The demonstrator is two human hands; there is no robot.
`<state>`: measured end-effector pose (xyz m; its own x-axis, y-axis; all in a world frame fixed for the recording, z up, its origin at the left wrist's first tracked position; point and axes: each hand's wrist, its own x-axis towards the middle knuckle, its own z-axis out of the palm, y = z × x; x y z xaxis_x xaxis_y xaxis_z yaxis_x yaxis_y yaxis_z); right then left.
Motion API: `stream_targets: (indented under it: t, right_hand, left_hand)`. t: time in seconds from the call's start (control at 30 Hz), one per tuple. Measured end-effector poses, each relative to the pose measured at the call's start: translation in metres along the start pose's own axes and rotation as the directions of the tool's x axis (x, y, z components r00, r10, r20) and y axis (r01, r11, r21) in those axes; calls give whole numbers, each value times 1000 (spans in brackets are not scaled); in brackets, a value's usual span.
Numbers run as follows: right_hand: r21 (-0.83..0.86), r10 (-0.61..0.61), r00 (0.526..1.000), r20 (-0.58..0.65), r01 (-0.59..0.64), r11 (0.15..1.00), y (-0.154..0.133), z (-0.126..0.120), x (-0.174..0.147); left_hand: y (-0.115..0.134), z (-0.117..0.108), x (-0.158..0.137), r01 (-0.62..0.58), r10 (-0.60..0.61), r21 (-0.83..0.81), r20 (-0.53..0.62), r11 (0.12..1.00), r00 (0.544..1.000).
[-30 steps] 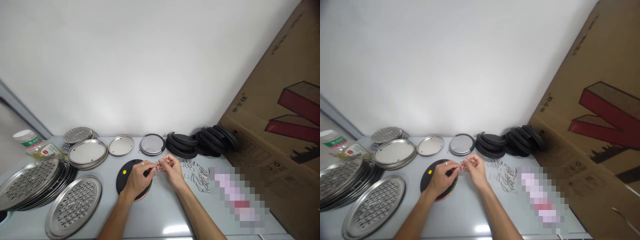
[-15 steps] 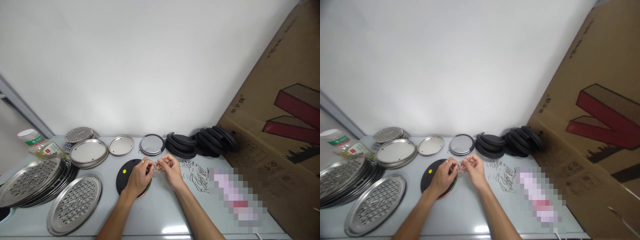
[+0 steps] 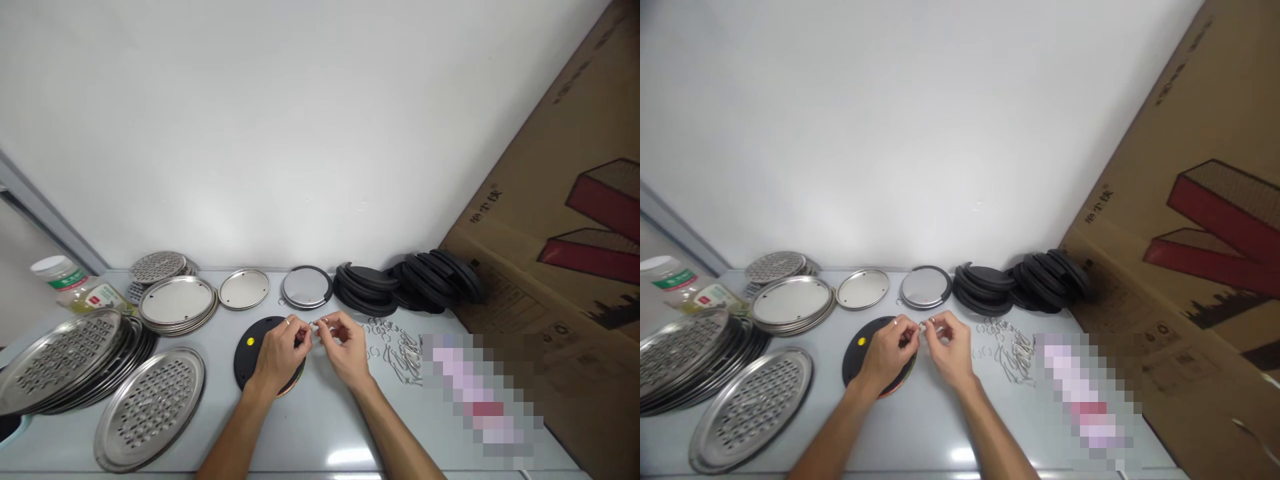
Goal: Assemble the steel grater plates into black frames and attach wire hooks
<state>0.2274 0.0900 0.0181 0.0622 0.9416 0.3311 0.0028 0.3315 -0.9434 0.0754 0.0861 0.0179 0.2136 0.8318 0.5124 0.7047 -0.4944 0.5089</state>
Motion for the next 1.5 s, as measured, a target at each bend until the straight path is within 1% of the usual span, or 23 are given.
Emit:
stream_targets:
  t: [0.3, 0.57, 0.7, 0.87, 1.0, 1.2, 1.33, 1.5]
  right_hand:
    - [-92, -51, 999, -11, 49, 995, 0, 0, 2]
    - [-162, -84, 996, 5, 83, 983, -4, -2, 2]
    - [-200, -96, 995, 31, 100, 975, -5, -2, 3]
    - [-243, -89, 994, 60, 101, 965, -4, -4, 2]
    - [-269, -86, 993, 86, 106, 957, -5, -4, 2]
    - [-272, -117, 985, 125, 147, 951, -9, -5, 2]
    - [-229, -115, 988, 101, 136, 964, -5, -4, 1]
    - [-162, -111, 989, 96, 126, 979, 4, -2, 0]
  left_hand:
    - [0, 0, 0, -46, 46, 40, -11, 998, 999]
    - [3, 0, -1, -80, 82, 106, -15, 991, 997]
    - [3, 1, -1, -90, 92, 128, -7, 988, 996]
    - [4, 2, -1, -89, 89, 147, 7, 985, 996]
    - [4, 4, -1, -57, 55, 139, 16, 989, 998]
    - [3, 2, 0, 71, -72, 42, 19, 997, 997]
    - [4, -4, 3, 154, -148, -109, 56, 982, 987]
    - [1, -13, 9, 248, -220, -322, 119, 914, 968]
